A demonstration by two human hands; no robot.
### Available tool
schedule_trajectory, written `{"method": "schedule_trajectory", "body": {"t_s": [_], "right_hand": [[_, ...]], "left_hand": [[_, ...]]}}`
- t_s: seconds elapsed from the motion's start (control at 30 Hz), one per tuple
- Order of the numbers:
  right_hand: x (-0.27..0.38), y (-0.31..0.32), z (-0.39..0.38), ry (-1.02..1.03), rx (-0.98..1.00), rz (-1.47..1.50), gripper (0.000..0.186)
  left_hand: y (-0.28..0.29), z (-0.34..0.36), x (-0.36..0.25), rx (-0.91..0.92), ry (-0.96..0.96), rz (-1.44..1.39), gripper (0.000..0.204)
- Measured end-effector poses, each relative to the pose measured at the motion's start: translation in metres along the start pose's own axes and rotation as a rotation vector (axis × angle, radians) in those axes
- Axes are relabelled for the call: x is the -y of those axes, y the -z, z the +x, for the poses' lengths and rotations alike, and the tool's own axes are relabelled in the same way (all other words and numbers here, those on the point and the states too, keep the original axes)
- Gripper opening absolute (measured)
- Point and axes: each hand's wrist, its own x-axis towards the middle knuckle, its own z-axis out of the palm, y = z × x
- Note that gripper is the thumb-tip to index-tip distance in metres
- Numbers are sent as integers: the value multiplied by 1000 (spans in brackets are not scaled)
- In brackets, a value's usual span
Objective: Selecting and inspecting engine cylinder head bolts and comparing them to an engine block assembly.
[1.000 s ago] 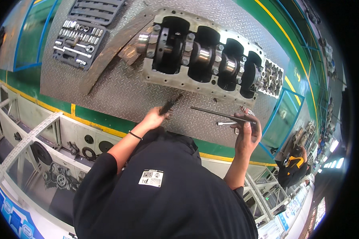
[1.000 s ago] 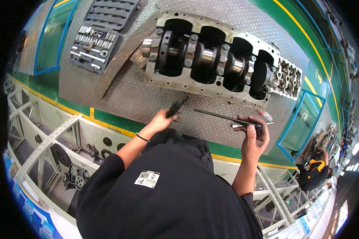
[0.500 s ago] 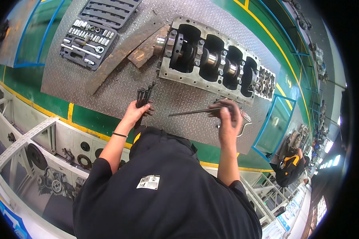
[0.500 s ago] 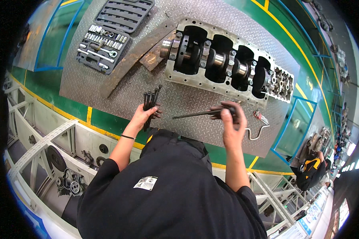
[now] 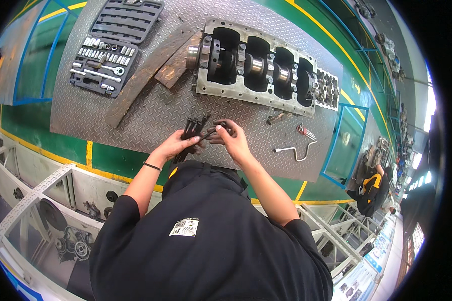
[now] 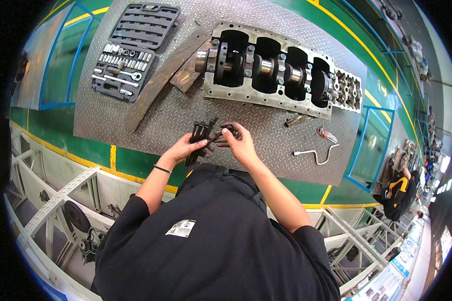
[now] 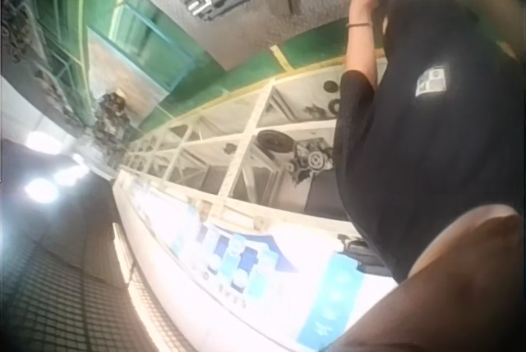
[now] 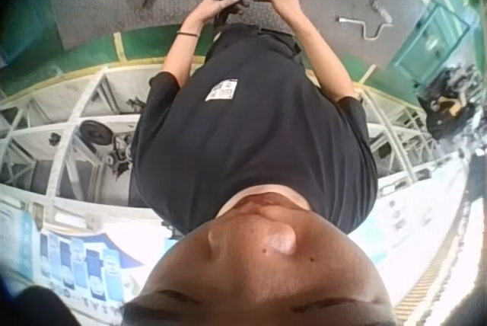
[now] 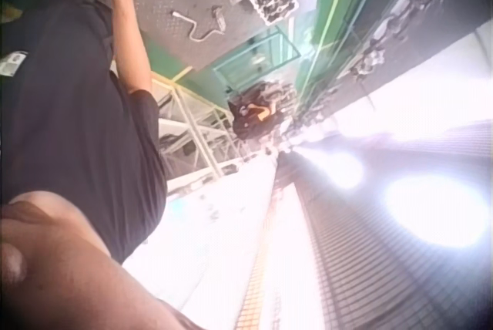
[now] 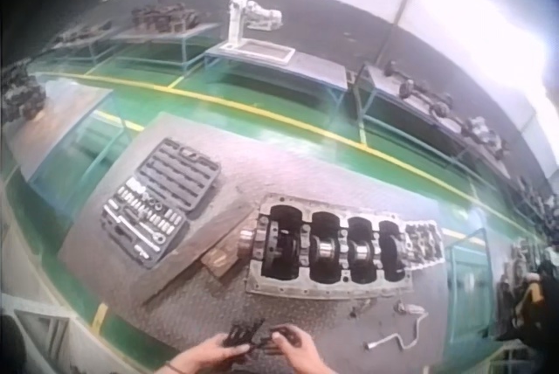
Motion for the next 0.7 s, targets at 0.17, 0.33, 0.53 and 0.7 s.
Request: {"method": "schedule_trajectory", "body": {"t_s": [0.17, 0.33, 0.53, 0.7], "right_hand": [[-25, 16, 0, 29, -102, -99, 33], [-58, 56, -4, 26, -150, -177, 29], [-100, 87, -31, -118, -309, -89, 25], [-125, 98, -53, -156, -366, -66, 28]], "left_hand": [[20, 16, 30, -31, 63, 289, 31], [67, 52, 72, -308, 75, 427, 18], [132, 98, 112, -503, 76, 644, 22], [158, 126, 111, -583, 46, 1166, 48]]}}
